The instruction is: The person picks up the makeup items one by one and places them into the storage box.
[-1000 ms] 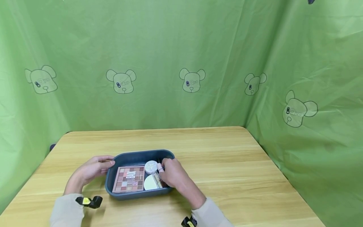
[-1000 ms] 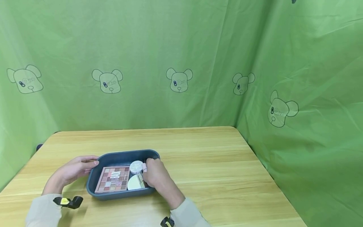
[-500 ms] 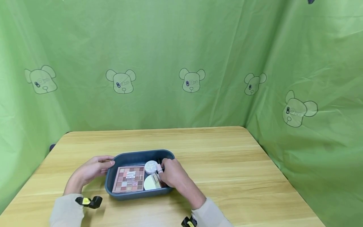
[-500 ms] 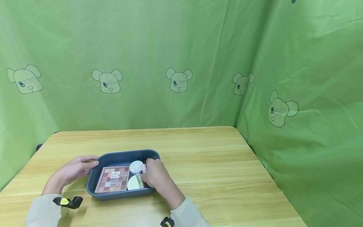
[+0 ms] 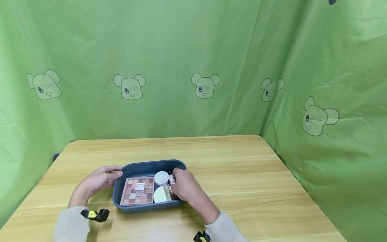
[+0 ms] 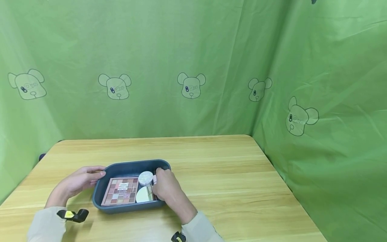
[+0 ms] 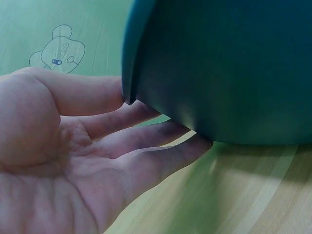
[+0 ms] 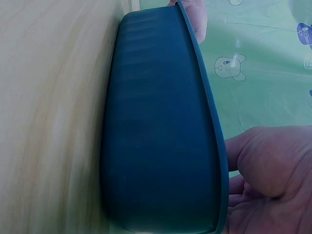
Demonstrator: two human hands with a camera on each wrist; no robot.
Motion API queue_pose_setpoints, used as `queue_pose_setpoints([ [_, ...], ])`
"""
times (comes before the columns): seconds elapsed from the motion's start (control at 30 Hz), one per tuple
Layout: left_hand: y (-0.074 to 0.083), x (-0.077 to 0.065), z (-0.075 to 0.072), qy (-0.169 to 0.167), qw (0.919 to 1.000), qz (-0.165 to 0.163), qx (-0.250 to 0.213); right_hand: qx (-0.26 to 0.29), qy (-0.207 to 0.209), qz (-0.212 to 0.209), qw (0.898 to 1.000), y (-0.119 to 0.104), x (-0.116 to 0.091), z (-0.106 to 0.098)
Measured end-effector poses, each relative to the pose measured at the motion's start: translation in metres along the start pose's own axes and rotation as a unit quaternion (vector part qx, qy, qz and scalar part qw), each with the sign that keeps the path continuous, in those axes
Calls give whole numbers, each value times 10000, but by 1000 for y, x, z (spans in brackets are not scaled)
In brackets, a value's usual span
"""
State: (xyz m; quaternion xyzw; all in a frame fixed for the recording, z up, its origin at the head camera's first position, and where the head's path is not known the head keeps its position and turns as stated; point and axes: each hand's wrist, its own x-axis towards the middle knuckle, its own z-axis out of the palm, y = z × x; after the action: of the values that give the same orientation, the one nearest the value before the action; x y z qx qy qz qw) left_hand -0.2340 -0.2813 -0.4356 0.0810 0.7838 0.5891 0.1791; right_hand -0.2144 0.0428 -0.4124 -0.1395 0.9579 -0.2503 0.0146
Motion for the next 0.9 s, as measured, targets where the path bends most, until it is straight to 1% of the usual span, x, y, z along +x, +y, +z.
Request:
queue_pose_setpoints([
  [0.2,-1,0,-1,-40,10000,60,28,11,20,-14,10000,0,0,0],
  [0.4,0,0,0,-32,10000,11,19,60,31,-44,10000,0,0,-1],
  [0.67,1,0,0,-24,10000,12,-13,521,-128,124,9985,0,-1,-9],
  [0.83,2,0,0,-12,10000,1,4,670,73,30,9977,4,-2,-15],
  [0.9,2,-1,0,46,10000,-49,-7,783,177,23,9968,6,-1,-18],
])
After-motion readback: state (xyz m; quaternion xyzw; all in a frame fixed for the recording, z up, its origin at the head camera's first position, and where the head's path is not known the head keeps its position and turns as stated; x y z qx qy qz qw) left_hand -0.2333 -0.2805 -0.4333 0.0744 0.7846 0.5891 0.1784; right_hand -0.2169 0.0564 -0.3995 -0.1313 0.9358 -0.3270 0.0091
